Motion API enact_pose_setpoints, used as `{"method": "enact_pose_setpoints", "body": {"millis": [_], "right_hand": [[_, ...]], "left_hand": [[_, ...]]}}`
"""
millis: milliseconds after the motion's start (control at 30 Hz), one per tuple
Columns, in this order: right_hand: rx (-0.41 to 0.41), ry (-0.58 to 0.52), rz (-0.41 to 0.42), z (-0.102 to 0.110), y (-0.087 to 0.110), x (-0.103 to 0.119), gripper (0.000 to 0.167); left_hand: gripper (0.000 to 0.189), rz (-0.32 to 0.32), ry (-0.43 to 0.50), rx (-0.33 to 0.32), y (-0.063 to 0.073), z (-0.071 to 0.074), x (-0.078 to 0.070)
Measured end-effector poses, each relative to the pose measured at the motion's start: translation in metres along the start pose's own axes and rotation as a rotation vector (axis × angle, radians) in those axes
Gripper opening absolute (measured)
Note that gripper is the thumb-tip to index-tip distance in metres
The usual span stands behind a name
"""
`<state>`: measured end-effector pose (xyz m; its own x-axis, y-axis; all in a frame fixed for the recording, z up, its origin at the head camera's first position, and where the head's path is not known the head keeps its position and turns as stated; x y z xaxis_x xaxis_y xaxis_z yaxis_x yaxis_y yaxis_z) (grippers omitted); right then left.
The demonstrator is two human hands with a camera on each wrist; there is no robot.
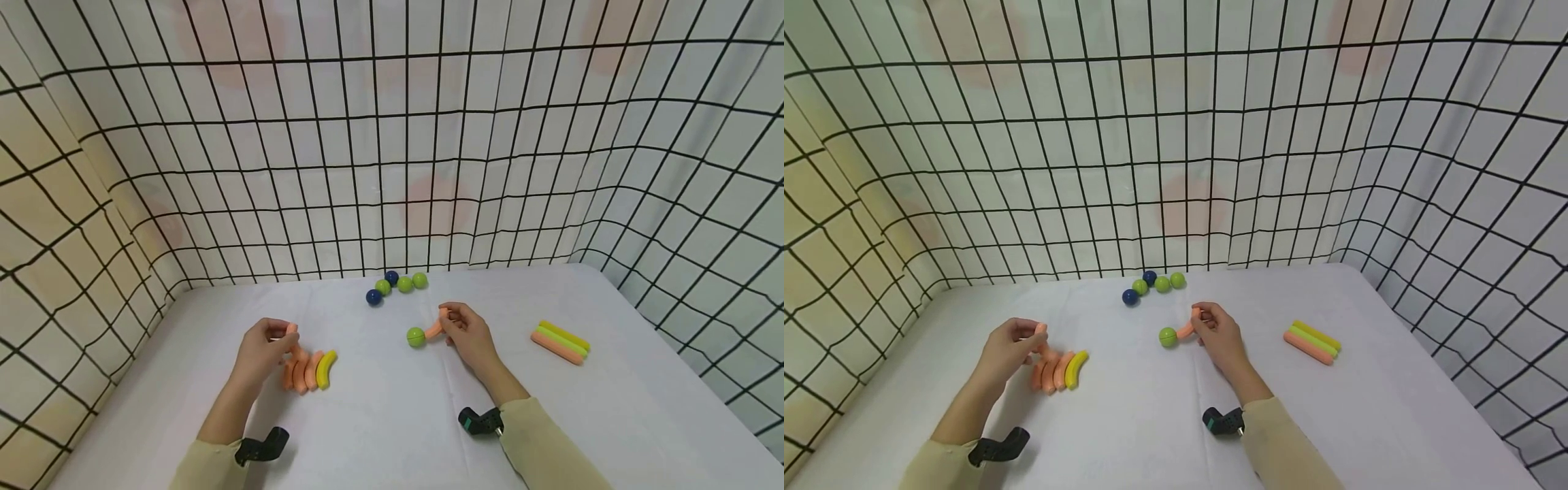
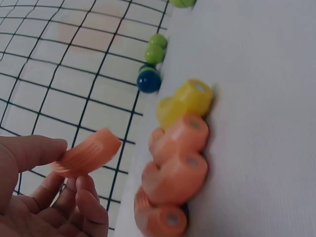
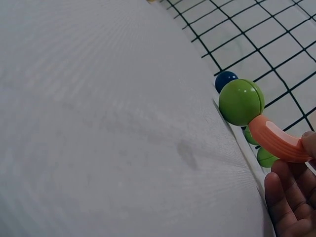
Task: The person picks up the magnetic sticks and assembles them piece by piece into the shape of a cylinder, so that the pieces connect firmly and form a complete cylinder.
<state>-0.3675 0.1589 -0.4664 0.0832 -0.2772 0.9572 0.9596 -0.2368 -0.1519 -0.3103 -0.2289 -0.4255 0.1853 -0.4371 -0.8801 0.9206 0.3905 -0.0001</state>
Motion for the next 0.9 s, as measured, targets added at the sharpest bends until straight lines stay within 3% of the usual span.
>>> {"method": "enact_pose_setpoints", "body": {"millis": [233, 900], "right_hand": [[-0.003, 0.003, -0.015, 0.000, 0.000, -0.001, 0.030], [-0.003, 0.023, -0.001, 0.000, 0.000, -0.002, 0.029]], "left_hand": [[0.041, 0.011, 0.068, 0.023, 0.001, -0.021, -0.016], [0.031, 0.010, 0.283, 0.079, 0.012, -0.080, -0.042]]}}
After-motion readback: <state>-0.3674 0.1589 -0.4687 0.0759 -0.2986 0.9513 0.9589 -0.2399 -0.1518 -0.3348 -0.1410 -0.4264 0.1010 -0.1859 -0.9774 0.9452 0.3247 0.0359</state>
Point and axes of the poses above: each hand's wrist, its own y-axis away from the middle knuckle, its own z-axis out of the back of the hand, x = y × z, the point moved 9 cm from there along -y, towards the middle knuckle, and after that the axes turned 13 degrees about -x, right-handed, at the moved point
